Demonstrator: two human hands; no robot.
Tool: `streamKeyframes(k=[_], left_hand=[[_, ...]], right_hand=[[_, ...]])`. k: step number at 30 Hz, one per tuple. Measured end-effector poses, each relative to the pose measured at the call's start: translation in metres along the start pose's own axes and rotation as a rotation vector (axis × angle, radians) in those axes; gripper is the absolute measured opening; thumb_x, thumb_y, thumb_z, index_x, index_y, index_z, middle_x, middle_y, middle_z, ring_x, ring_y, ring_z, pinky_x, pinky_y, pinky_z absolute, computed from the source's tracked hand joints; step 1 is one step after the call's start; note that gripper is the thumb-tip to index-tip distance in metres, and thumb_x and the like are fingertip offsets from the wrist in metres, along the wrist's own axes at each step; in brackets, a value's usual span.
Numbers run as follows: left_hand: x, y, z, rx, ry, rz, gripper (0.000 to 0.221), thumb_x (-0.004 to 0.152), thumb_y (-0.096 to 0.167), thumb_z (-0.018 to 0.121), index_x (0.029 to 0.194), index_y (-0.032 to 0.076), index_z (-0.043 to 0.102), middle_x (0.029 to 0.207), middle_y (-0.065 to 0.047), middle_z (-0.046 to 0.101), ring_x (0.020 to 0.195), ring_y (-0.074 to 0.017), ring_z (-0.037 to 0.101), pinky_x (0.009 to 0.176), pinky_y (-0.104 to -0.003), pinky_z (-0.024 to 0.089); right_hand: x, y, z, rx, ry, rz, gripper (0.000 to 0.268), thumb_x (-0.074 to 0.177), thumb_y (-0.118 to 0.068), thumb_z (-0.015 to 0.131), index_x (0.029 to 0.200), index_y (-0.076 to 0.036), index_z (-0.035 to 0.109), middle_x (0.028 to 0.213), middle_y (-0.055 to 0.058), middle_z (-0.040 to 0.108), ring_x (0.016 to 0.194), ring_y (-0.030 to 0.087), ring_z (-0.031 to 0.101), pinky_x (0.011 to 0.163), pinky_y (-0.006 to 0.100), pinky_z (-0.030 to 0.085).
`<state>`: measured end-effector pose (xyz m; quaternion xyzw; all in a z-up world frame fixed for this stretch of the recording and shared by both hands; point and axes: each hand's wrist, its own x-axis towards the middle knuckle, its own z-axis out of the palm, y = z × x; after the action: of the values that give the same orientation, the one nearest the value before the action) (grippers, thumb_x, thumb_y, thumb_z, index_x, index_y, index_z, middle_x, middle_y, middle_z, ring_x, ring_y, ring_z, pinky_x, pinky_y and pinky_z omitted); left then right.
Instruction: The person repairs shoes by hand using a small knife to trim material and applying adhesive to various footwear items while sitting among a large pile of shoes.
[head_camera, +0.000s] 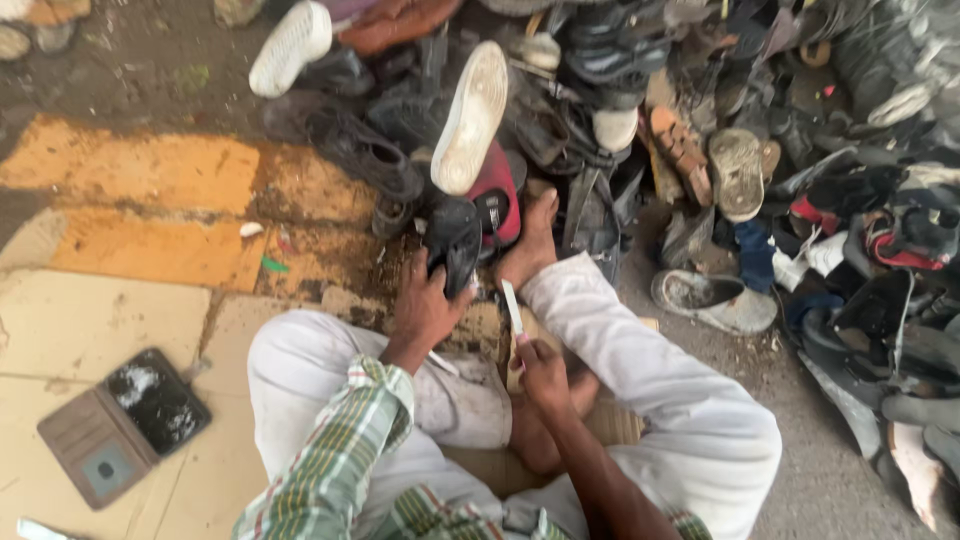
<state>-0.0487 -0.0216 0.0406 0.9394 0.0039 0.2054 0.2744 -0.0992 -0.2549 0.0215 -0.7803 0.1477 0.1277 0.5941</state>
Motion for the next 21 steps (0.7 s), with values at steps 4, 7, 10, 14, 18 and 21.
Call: streamKeyframes(k=[4,7,10,14,18,21], left_hand=[[0.003,-0.020,0.007,-0.051,-0.039,-0.022,0.027,0.076,0.020,0.080,0.092,-0.001,0.077,0.147,-0.025,0.045,0.136,-0.0458,0.045,0.113,-0.049,0.039],[0.002,-0.031,0.019,-0.413,0.085,-0.293,0.020,0.086,0.018,0.076,0.095,0.000,0.078,0.139,-0.017,0.056,0.127,-0.0338,0.056,0.107,-0.040,0.049],[0.004,-0.033,0.004,-0.623,0.312,-0.299,0.024,0.092,0.021,0.073,0.093,-0.003,0.074,0.118,-0.016,0.064,0.100,-0.0248,0.064,0.083,-0.038,0.054],[0.029,-0.037,-0.028,-0.585,0.083,-0.521,0.027,0.103,0.024,0.067,0.088,0.002,0.072,0.076,-0.013,0.064,0.064,-0.0202,0.053,0.061,-0.039,0.040],[0.044,-0.039,-0.009,-0.901,0.316,-0.713,0.036,0.104,0.019,0.074,0.077,-0.002,0.063,0.071,-0.007,0.052,0.060,-0.0167,0.041,0.055,-0.037,0.035],[0.036,-0.032,0.018,-1.284,0.515,-0.798,0.023,0.100,0.013,0.076,0.089,-0.004,0.067,0.082,-0.007,0.061,0.071,-0.0184,0.055,0.065,-0.036,0.046]], right_hand=[[-0.002,0.004,-0.002,0.047,0.010,0.079,0.039,0.101,-0.036,0.061,0.089,0.000,0.069,0.068,0.005,0.065,0.046,0.009,0.049,0.042,0.028,0.038],[-0.003,-0.001,-0.001,0.092,-0.009,0.121,0.031,0.100,-0.033,0.061,0.091,-0.003,0.066,0.070,0.004,0.064,0.044,0.010,0.046,0.041,0.029,0.034],[-0.003,0.000,0.001,0.117,-0.017,0.047,0.027,0.100,-0.027,0.062,0.091,-0.002,0.066,0.070,0.005,0.065,0.045,0.010,0.047,0.040,0.028,0.034],[0.002,0.008,0.000,0.180,-0.043,-0.023,0.018,0.100,-0.018,0.061,0.097,-0.001,0.063,0.075,0.006,0.066,0.046,0.010,0.047,0.041,0.027,0.035],[0.009,0.012,0.000,0.288,-0.063,-0.008,0.017,0.096,-0.008,0.060,0.111,-0.002,0.062,0.080,0.008,0.066,0.049,0.011,0.050,0.044,0.027,0.039],[0.010,0.010,-0.001,0.275,-0.068,0.025,0.018,0.094,-0.004,0.059,0.111,0.002,0.061,0.079,0.009,0.067,0.049,0.013,0.051,0.044,0.029,0.039]])
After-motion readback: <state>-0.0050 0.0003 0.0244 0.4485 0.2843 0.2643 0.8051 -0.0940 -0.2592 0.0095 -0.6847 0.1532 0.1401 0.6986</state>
